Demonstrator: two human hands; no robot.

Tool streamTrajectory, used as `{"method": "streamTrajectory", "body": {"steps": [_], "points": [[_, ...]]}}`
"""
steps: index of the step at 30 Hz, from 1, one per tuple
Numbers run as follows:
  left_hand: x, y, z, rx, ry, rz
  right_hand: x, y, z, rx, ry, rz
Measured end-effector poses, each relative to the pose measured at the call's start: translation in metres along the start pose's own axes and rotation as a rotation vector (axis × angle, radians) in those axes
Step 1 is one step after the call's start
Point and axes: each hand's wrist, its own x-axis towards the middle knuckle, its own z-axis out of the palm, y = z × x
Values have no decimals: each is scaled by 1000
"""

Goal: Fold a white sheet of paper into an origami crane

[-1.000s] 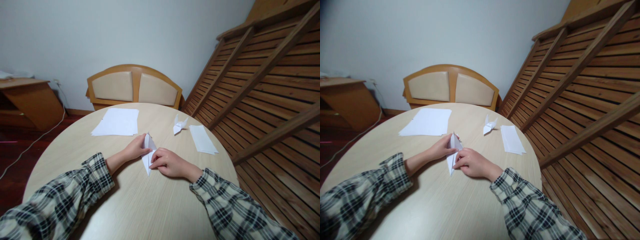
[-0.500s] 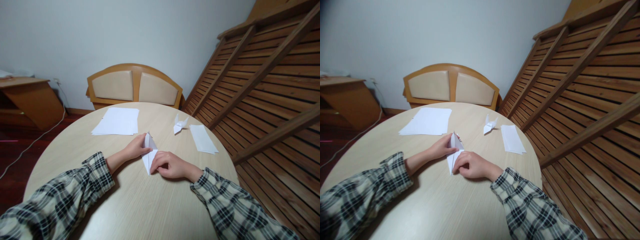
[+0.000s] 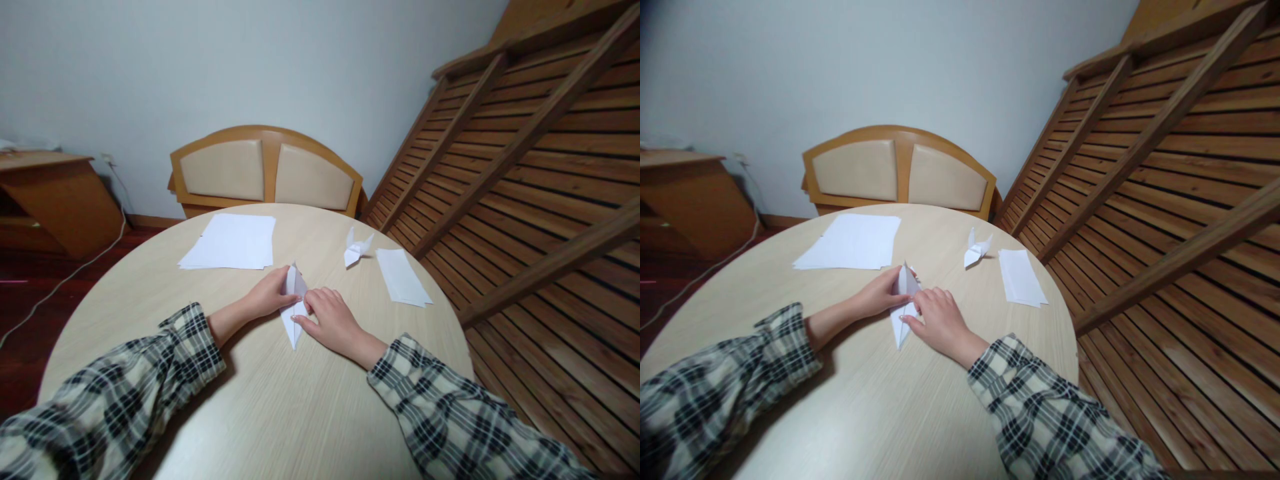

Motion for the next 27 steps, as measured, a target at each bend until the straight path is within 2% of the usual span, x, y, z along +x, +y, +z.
{"method": "streamTrajectory", "body": {"steps": [5, 16, 27], "points": [[0, 0, 0, 9, 11, 2, -1, -4, 0, -107, -52, -37], [-1, 1, -1, 4, 12, 0, -4, -7, -7, -50, -122, -183], [0, -4, 0, 9, 9, 12, -3, -11, -14, -63, -208, -259]]}}
